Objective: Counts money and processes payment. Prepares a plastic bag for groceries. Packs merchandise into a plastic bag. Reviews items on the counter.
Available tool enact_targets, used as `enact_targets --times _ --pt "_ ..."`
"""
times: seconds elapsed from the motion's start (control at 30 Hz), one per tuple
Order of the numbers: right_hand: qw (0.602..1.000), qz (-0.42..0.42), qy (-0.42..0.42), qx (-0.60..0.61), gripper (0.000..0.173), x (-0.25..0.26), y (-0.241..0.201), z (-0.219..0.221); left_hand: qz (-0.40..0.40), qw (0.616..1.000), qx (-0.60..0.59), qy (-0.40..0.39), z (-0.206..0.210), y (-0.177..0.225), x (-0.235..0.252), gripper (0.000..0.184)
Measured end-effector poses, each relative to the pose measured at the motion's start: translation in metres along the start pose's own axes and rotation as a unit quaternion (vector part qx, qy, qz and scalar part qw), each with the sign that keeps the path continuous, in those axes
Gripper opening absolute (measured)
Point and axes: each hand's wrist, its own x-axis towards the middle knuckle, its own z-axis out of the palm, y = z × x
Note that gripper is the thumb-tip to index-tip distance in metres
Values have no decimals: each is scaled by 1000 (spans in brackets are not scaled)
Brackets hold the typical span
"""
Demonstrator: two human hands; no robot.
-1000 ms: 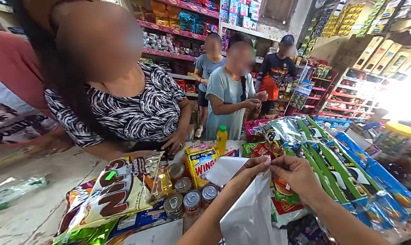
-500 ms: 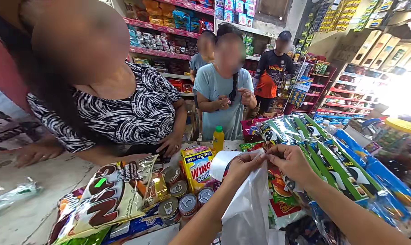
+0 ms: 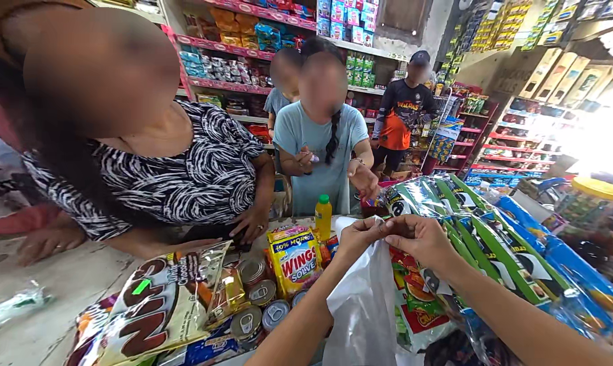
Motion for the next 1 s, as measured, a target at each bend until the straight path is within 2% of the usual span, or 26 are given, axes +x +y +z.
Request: enact_targets --times 0.1,0.17,0.33,0.43,0.53,0.67,0.77,0.83,0.93,1.0 --pt "1000 24 10 0 20 10 0 1 -12 1000 13 4 4 0 13 15" --pt "999 50 13 -13 16 20 2 -2 -17 1000 4 -11 0 -4 21 30" --pt "994 106 -23 10 14 45 -7 -15 -25 1000 11 -9 2 16 22 24" --pt "995 94 -36 29 21 59 -4 -12 -12 1000 -20 -8 -5 12 41 23" --pt "997 61 -29 -24 20 81 13 -6 -9 1000 -4 -5 -9 10 67 27" --pt "994 69 -22 -81 17 111 19 0 -20 999 26 14 -18 5 97 28" --pt "992 55 6 -112 18 134 33 -3 0 1000 -9 1 -24 4 101 25" --pt "990 63 -4 -127 18 147 39 -11 6 998 -54 -16 -26 1 107 22" --pt "987 70 -11 -145 17 160 53 -15 9 998 -55 -14 -24 -7 118 25" --pt "984 84 -13 -154 18 164 53 -16 1 993 -118 8 -15 -13 132 27"
